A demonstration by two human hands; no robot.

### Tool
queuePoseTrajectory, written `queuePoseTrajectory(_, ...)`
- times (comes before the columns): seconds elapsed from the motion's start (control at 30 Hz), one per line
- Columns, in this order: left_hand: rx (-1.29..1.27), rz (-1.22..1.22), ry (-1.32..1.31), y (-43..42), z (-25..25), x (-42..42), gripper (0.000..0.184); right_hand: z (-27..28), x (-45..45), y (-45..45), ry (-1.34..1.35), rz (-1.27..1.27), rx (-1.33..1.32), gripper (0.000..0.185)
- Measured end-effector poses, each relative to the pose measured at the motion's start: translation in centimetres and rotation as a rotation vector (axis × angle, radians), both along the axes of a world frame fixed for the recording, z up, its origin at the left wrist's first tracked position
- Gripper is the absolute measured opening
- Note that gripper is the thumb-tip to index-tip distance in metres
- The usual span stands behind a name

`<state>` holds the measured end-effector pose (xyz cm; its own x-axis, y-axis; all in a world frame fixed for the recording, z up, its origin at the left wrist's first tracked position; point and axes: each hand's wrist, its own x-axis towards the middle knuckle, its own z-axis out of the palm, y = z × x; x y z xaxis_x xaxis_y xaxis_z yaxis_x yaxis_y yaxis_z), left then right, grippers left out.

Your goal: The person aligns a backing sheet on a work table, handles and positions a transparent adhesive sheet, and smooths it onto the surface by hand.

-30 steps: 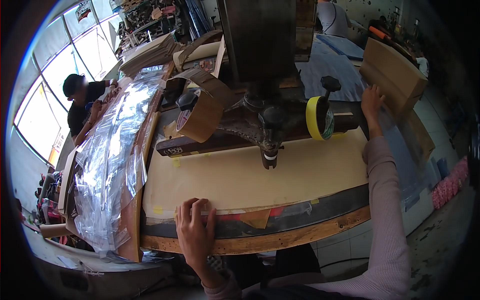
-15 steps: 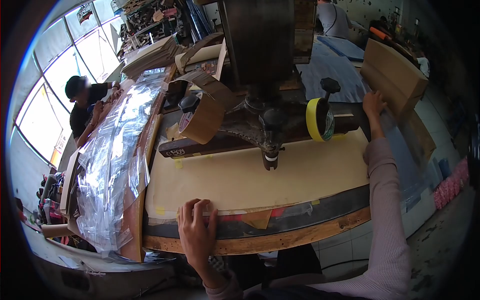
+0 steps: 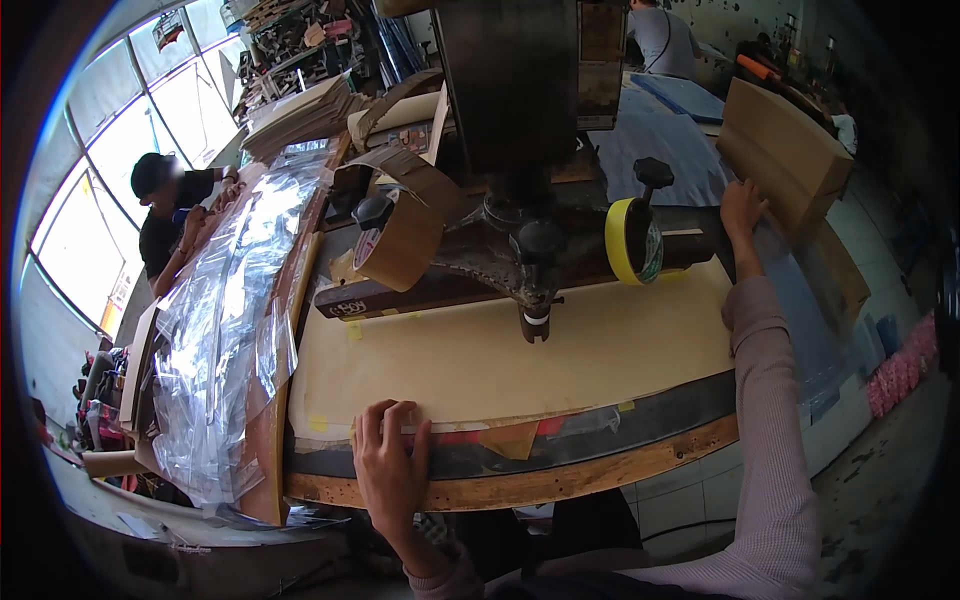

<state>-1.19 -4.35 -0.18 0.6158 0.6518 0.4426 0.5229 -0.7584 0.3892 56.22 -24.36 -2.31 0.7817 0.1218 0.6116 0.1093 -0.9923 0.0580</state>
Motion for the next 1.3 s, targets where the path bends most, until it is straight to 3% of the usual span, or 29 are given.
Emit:
queuePoseTrajectory(0.2, 0.014, -0.013, -0.006, 0.1, -0.1, 0.0, 0.022, -0.8, 0.6, 0.2, -0.187, 0.031, 0.084, 0.019)
queuePoseTrajectory(0.3, 0.014, -0.014, -0.008, 0.1, 0.0, -0.1, 0.022, -0.2, -0.4, 0.3, -0.138, -0.061, 0.115, 0.021)
queuePoseTrajectory(0.7, 0.033, -0.012, -0.028, -0.1, -0.2, 0.2, 0.018, 0.1, -0.3, 0.0, -0.11, -0.018, 0.067, 0.026)
queuePoseTrajectory(0.8, 0.028, -0.013, -0.024, -0.1, 0.0, 0.1, 0.018, -0.1, 1.6, -0.1, -0.037, -0.092, 0.269, 0.025)
queuePoseTrajectory(0.9, 0.021, -0.01, -0.021, 0.0, 0.0, 0.1, 0.02, 1.4, 1.2, -1.1, 0.239, -0.124, 0.443, 0.029)
queuePoseTrajectory(1.0, -0.015, -0.003, -0.016, 0.0, -0.1, 0.0, 0.024, 1.2, 0.9, -1.3, 0.181, -0.133, 0.41, 0.029)
queuePoseTrajectory(1.1, -0.027, -0.001, -0.014, 0.0, 0.0, 0.0, 0.023, 0.3, 1.5, -0.9, -0.118, 0.053, 0.122, 0.027)
queuePoseTrajectory(1.2, -0.024, -0.011, -0.025, 0.0, 0.0, 0.0, 0.022, 1.4, 2.6, 0.9, 0.065, 0.387, 0.059, 0.024)
queuePoseTrajectory(1.3, -0.01, -0.021, -0.03, 0.1, 0.1, -0.1, 0.021, 3.0, 2.4, 2.9, 0.506, 0.691, 0.695, 0.02)
